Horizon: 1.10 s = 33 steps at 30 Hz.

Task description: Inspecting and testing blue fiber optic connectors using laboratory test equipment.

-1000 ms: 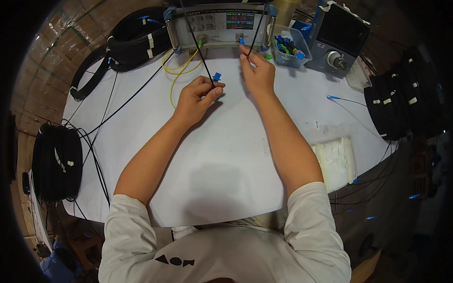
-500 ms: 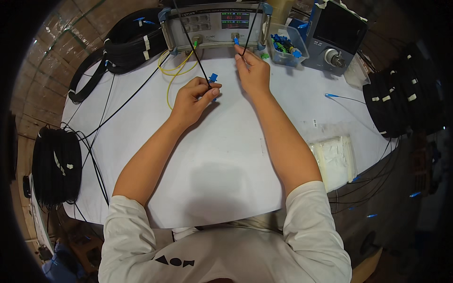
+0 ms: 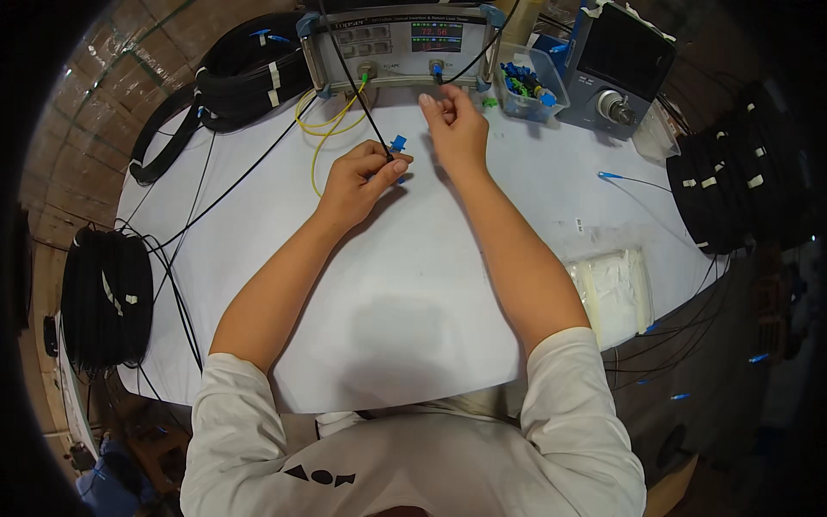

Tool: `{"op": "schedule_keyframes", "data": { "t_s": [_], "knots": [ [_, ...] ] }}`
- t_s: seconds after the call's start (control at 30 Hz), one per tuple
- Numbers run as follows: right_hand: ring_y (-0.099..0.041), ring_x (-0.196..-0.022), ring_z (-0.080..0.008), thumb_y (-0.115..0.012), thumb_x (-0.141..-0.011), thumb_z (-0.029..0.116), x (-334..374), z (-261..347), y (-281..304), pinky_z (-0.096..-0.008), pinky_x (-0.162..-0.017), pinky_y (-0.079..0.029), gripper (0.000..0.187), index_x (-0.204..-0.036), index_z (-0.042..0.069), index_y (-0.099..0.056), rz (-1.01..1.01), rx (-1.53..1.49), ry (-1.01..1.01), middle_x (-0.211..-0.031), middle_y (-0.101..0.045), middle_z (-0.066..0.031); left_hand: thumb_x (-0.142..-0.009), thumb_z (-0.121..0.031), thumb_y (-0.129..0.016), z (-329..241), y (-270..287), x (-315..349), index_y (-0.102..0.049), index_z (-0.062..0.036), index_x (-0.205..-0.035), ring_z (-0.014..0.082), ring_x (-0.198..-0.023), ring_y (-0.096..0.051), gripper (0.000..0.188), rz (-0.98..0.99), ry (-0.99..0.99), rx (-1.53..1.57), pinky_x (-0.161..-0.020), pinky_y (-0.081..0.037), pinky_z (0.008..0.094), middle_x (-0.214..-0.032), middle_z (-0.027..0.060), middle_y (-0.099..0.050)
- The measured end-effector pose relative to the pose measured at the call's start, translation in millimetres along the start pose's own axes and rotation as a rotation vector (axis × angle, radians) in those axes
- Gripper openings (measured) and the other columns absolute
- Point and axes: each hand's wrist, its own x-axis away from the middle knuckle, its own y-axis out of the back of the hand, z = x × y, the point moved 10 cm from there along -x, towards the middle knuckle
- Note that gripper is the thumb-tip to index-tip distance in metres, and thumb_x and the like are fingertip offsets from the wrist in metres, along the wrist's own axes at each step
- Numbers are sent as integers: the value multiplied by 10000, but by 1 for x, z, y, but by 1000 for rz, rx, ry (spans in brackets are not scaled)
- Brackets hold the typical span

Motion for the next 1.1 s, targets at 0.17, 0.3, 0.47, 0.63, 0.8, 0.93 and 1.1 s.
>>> {"op": "schedule_keyframes", "data": {
  "t_s": [0.17,0.3,0.47,0.63,0.8,0.93,1.1],
  "knots": [
    [-569,-722,-62,-681,-893,214,13,38,-30,-208,-638,-449,227,-962,-1,-697,430,-60,-11,-818,-681,-37,-877,-262,-684,6,4,0,-714,-9,-865,211,-756,-593,254,-13,24,-63,-687,-456,305,-856,92,-627],
    [-607,-754,-94,-683,-880,188,49,52,-66,-237,-685,-482,218,-959,-15,-697,1011,-108,-163,-834,-687,-47,-875,-211,-682,1,9,1,-703,2,-850,219,-744,-585,215,-66,-80,23,-684,-455,310,-850,93,-629],
    [-611,-775,-93,-690,-876,176,38,56,-58,-240,-695,-487,196,-943,-9,-685,980,-86,-134,-834,-677,-34,-885,-142,-654,2,5,0,-704,-9,-953,197,-777,-595,158,-3,-44,-52,-707,-463,296,-895,95,-643],
    [-640,-766,-108,-686,-888,196,-2,53,-28,-247,-719,-530,212,-952,-6,-680,574,-186,-132,-849,-676,-47,-914,-90,-612,12,9,-1,-682,5,-1032,102,-720,-569,166,-70,127,213,-653,-469,248,-893,34,-630],
    [-667,-708,-125,-705,-875,210,-8,51,-22,-252,-663,-559,243,-943,-24,-688,411,-396,-162,-798,-686,-74,-899,-44,-641,25,8,0,-416,0,-1241,107,-857,-637,412,-67,222,319,-774,-541,245,-980,98,-655],
    [-666,-695,-124,-709,-872,210,-8,48,-21,-252,-659,-560,245,-936,-25,-685,410,-426,-152,-792,-685,-73,-894,-62,-653,19,6,-1,-461,22,-1220,111,-895,-631,387,-39,226,351,-797,-529,236,-998,84,-661],
    [-665,-713,-120,-709,-873,213,-3,43,-28,-250,-662,-562,243,-933,-21,-677,442,-306,-173,-804,-687,-62,-900,-66,-647,20,3,-1,-500,31,-1202,106,-879,-624,350,-18,201,363,-787,-527,232,-997,72,-657]
  ]
}}
